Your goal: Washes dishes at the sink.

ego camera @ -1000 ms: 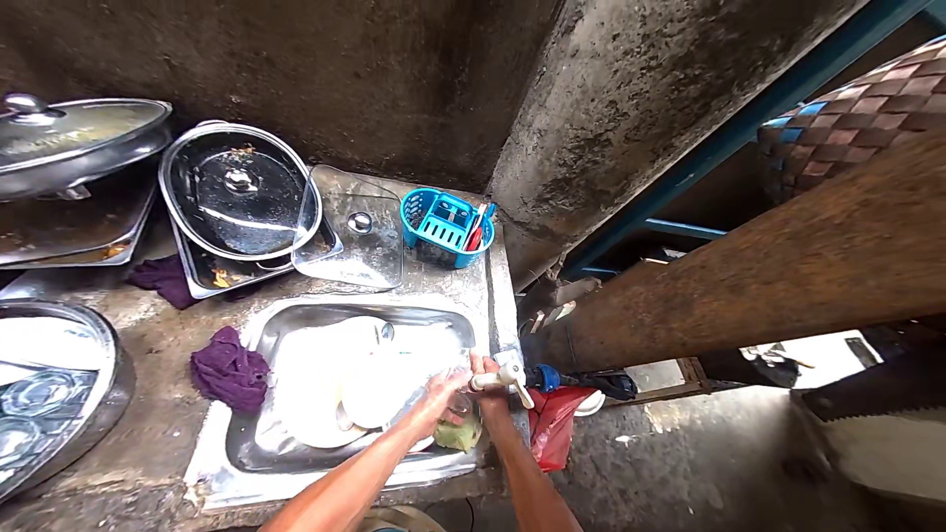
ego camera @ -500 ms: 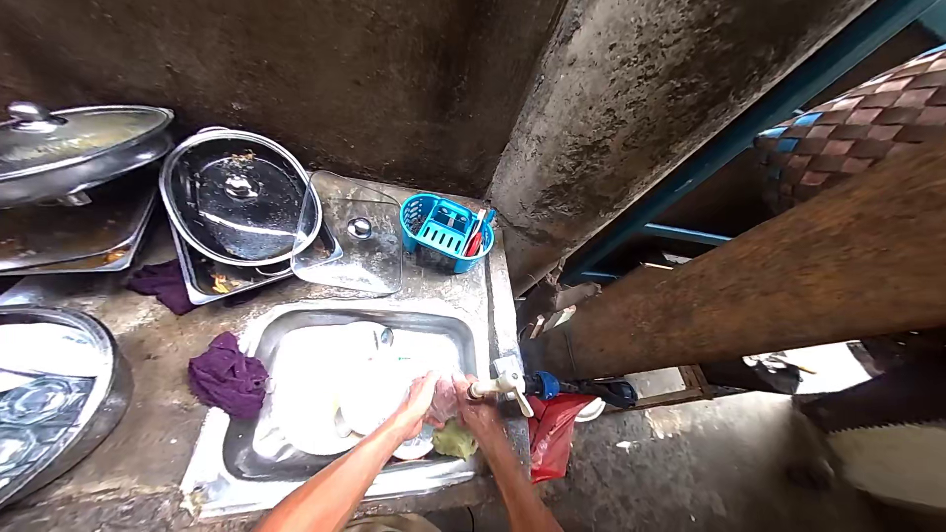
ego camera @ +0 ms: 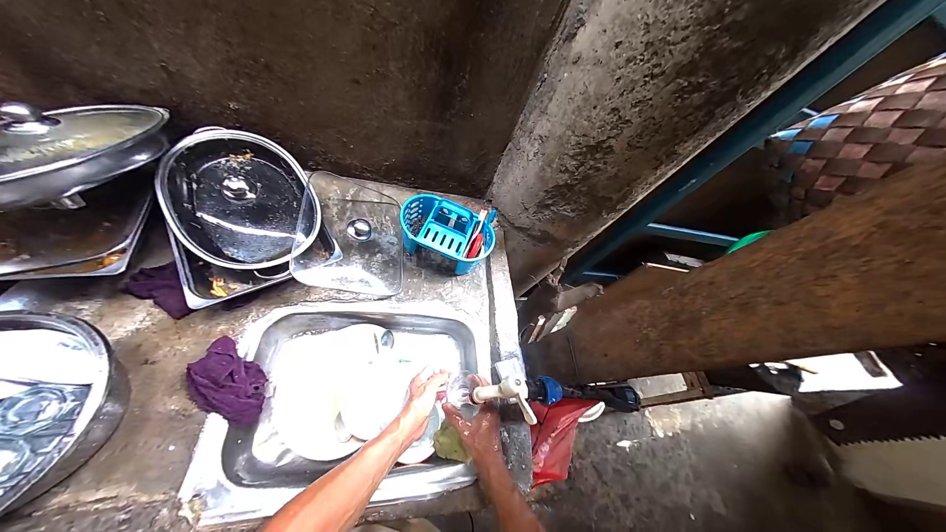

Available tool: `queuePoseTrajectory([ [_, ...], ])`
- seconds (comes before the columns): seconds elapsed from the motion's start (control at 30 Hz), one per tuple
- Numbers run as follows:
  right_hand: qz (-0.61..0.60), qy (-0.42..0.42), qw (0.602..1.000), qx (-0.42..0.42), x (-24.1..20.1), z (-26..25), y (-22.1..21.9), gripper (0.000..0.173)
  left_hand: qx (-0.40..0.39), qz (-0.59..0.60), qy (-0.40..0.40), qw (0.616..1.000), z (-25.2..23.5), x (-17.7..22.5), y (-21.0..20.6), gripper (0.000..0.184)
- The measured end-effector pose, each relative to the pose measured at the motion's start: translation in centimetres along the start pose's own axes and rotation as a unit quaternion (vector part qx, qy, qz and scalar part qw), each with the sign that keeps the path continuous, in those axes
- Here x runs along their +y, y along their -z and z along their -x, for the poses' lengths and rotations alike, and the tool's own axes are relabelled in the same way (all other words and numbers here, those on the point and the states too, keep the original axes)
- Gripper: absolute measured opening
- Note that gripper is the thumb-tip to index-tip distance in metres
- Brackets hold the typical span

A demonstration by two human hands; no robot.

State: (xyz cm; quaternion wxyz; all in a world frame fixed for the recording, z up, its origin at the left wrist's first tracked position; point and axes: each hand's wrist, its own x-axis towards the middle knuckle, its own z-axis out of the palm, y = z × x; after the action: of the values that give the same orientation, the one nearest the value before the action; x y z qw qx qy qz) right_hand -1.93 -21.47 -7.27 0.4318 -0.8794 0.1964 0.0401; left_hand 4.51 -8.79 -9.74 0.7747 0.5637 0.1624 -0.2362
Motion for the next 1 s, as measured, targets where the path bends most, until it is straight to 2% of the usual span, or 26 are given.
queuePoseTrajectory([
  [0.07, 0.062, -0.007, 0.998, -0.009, -0.5, 0.0, 0.3, 0.09, -0.006, 0.033, 0.007, 0.999, 0.0, 0.9, 0.0, 0.028],
  [0.17, 0.1, 0.088, 0.991, -0.034, -0.6, 0.5, 0.0, 0.089, -0.013, 0.056, -0.021, 0.998, -0.1, 1.5, 0.3, 0.031],
  [0.27, 0.038, 0.046, 0.998, -0.004, -0.6, -0.1, -0.3, 0.091, -0.011, 0.051, 0.003, 0.999, 0.0, 2.5, 0.4, 0.031],
  [0.33, 0.104, 0.036, 0.992, -0.058, -1.2, -0.1, 0.3, 0.092, -0.026, 0.028, -0.04, 0.998, 0.1, 2.6, 0.7, 0.031],
  [0.4, 0.133, 0.037, 0.986, -0.088, -1.3, -0.3, 0.8, 0.09, -0.03, -0.056, -0.139, 0.988, 0.2, 2.3, 0.7, 0.028],
  [0.47, 0.078, -0.002, 0.995, -0.06, -1.1, -1.1, 0.8, 0.089, -0.031, -0.192, -0.227, 0.954, 0.8, 2.3, 0.5, 0.024],
  [0.5, 0.089, -0.002, 0.995, -0.052, -1.3, -1.4, 0.9, 0.087, -0.061, -0.267, -0.24, 0.932, 1.2, 2.7, 0.5, 0.026],
  [0.53, 0.135, 0.01, 0.989, -0.062, -1.8, -1.4, 1.0, 0.083, -0.117, -0.342, -0.216, 0.907, 1.6, 3.2, 0.6, 0.035],
  [0.6, 0.262, 0.051, 0.958, -0.102, -2.7, -1.2, 1.1, 0.074, -0.241, -0.448, -0.118, 0.853, 1.3, 4.8, 0.1, 0.062],
  [0.63, 0.305, 0.059, 0.943, -0.123, -3.2, -1.0, 1.1, 0.072, -0.266, -0.446, -0.063, 0.852, 0.8, 5.4, -0.5, 0.074],
  [0.7, 0.319, 0.057, 0.937, -0.128, -3.7, -1.2, 1.0, 0.071, -0.265, -0.405, 0.017, 0.875, -0.1, 6.1, -1.6, 0.087],
  [0.73, 0.289, 0.043, 0.946, -0.138, -3.6, -1.6, 1.1, 0.07, -0.277, -0.41, 0.009, 0.869, -0.2, 6.4, -1.7, 0.084],
  [0.8, 0.133, 0.032, 0.974, -0.181, -2.7, -2.6, 2.1, 0.065, -0.338, -0.463, -0.094, 0.814, -0.2, 7.4, -1.2, 0.067],
  [0.83, -0.02, 0.031, 0.981, -0.192, -1.9, -2.7, 2.7, 0.059, -0.369, -0.458, -0.14, 0.796, -0.3, 7.8, -0.5, 0.058],
  [0.87, -0.199, 0.026, 0.96, -0.196, -1.0, -2.4, 2.7, 0.047, -0.389, -0.42, -0.172, 0.802, -0.4, 7.6, 0.2, 0.049],
  [0.9, -0.345, 0.011, 0.913, -0.218, -0.2, -2.2, 2.2, 0.033, -0.394, -0.359, -0.183, 0.826, -0.6, 7.3, 0.8, 0.044],
  [0.93, -0.45, -0.007, 0.858, -0.248, 0.2, -2.2, 1.3, 0.028, -0.355, -0.286, -0.177, 0.872, -0.7, 6.6, 0.9, 0.041],
  [0.97, -0.522, -0.03, 0.812, -0.26, 0.5, -2.4, 0.2, 0.031, -0.267, -0.224, -0.17, 0.922, -0.7, 5.8, 0.6, 0.042],
  [1.0, -0.569, -0.06, 0.785, -0.238, 0.4, -2.3, -1.0, 0.033, -0.17, -0.187, -0.169, 0.952, -0.8, 5.1, 0.2, 0.045],
])
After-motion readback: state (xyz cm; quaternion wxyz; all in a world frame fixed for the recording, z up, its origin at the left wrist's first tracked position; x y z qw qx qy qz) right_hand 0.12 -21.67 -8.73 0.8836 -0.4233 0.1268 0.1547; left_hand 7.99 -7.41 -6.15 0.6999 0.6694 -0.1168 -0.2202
